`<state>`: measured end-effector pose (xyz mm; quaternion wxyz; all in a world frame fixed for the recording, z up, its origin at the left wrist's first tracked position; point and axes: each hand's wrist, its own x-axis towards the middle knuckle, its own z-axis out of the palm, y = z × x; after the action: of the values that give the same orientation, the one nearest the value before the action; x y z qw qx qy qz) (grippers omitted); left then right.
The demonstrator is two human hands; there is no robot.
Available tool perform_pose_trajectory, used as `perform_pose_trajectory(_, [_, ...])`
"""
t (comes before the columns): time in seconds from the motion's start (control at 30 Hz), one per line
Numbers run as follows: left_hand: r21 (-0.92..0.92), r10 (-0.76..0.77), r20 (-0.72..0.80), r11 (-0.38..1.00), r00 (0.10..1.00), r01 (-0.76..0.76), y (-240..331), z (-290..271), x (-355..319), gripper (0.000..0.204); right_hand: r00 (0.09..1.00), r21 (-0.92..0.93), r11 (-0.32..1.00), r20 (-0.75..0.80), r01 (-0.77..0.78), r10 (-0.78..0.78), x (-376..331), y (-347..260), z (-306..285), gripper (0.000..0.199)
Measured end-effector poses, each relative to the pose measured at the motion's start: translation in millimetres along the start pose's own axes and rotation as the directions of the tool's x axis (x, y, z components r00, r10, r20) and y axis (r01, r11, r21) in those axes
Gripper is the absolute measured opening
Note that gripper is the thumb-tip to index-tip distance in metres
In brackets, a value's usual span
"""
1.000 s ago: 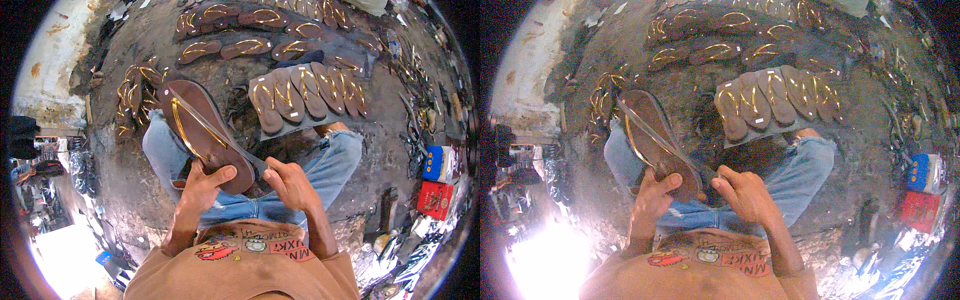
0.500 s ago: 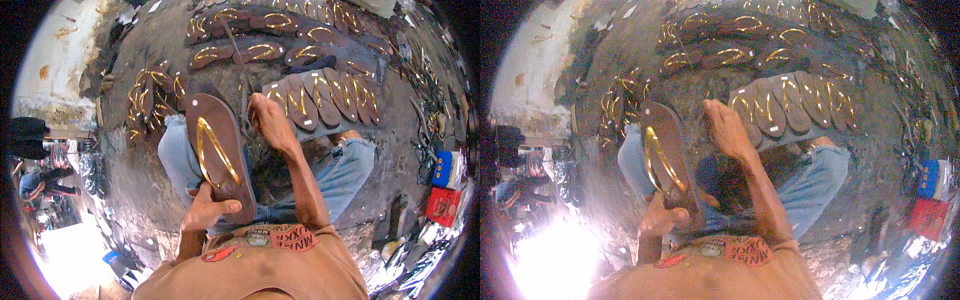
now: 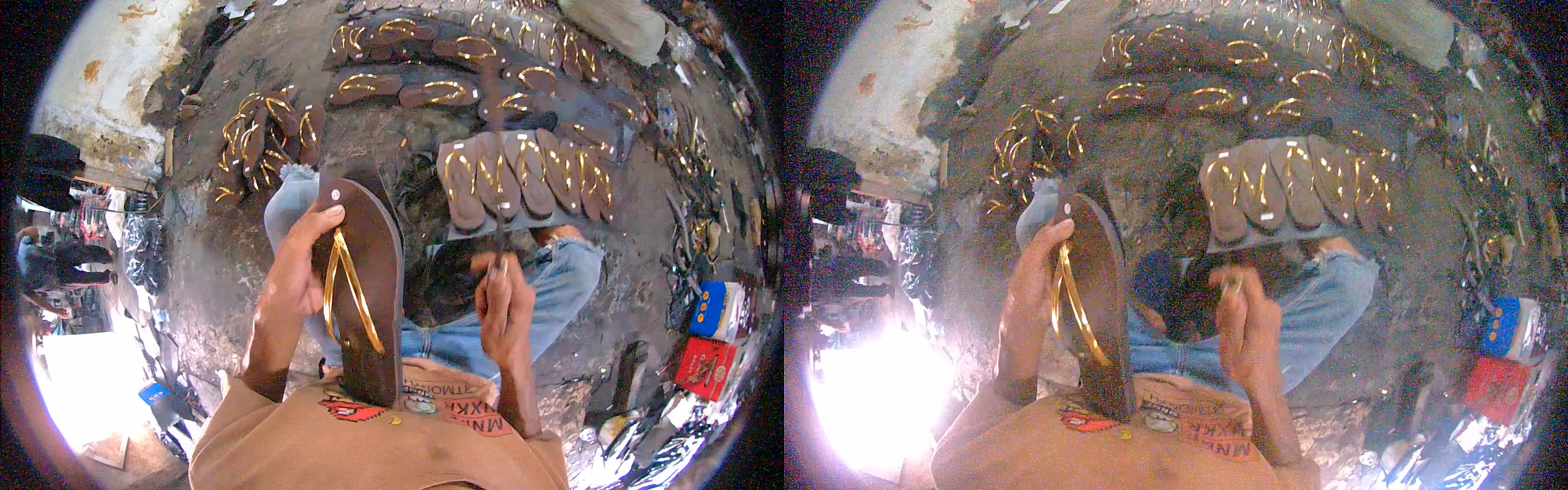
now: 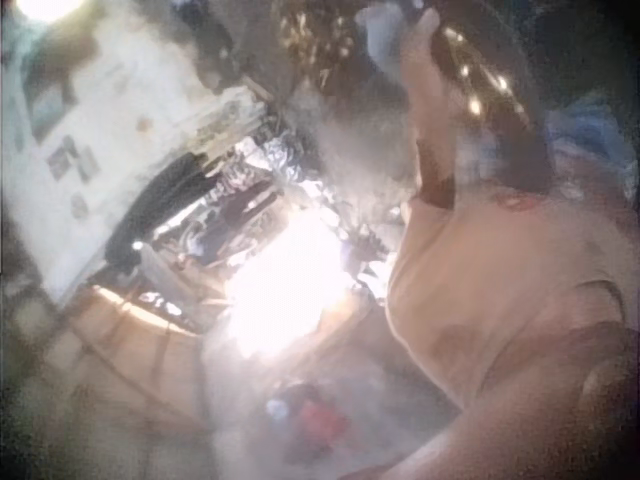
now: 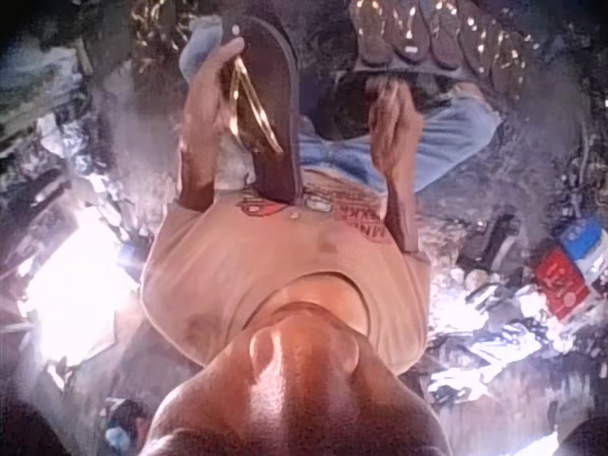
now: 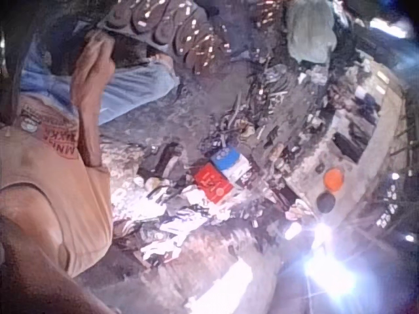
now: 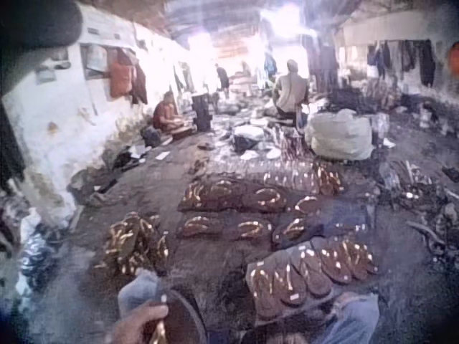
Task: The person sits on the floor and uses a knife to trim the edges of brown flip-flops with gold straps. They handle the sandals one at a time, scraping the knife along the perimeter to remove excess material, then place the finished items back in a pile.
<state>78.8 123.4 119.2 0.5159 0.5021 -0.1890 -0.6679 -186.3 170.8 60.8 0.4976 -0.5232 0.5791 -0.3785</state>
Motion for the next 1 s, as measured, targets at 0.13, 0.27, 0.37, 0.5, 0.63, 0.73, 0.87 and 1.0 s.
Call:
perform_pose_trajectory(0.13, [-0.029, -0.093, -0.028, 0.995, 0.995, 0.092, -8.0, -6.4, -13.6, 0.037, 0.97, -0.208, 0.978, 0.242, 0.029, 0.023, -90.9, 35.9, 5.9, 0.042])
perform_pose_trajectory(0.27, [-0.008, -0.034, -0.075, 0.999, 0.997, 0.033, -14.6, -9.1, -16.9, 0.037, 0.956, -0.219, 0.975, 0.273, -0.045, 0.106, -132.1, 49.5, 1.2, 0.041])
perform_pose_trajectory(0.37, [0.172, -0.005, -0.071, 0.985, 0.997, 0.017, -16.1, -9.5, -18.9, 0.038, 0.965, -0.238, 0.971, 0.244, -0.032, 0.092, -113.2, 49.3, 7.1, 0.04])
perform_pose_trajectory(0.5, [0.282, -0.114, 0.026, 0.954, 0.993, 0.103, -2.9, -5.0, -13.0, 0.035, 0.946, -0.283, 0.959, 0.318, 0.029, 0.065, -28.7, 32.1, 19.1, 0.029])
perform_pose_trajectory(0.63, [0.385, -0.141, 0.036, 0.916, 0.989, 0.117, -5.6, -15.1, -0.8, 0.037, 0.883, -0.269, 0.955, 0.469, 0.126, 0.016, 34.7, 7.5, 20.5, 0.032])
perform_pose_trajectory(0.73, [0.499, -0.185, 0.056, 0.856, 0.981, 0.133, 1.1, -9.9, 3.6, 0.037, 0.839, -0.149, 0.965, 0.533, 0.218, -0.107, 68.1, -2.6, 24.1, 0.037])
perform_pose_trajectory(0.87, [0.511, -0.174, 0.075, 0.852, 0.982, 0.112, 1.2, -6.0, 4.6, 0.04, 0.727, -0.186, 0.911, 0.668, 0.368, -0.158, 116.3, -13.2, 22.7, 0.049])
perform_pose_trajectory(1.0, [0.489, -0.197, 0.113, 0.864, 0.974, 0.118, -3.2, -7.5, 12.0, 0.043, 0.684, -0.304, 0.854, 0.725, 0.423, -0.08, 138.9, -53.1, 21.7, 0.05])
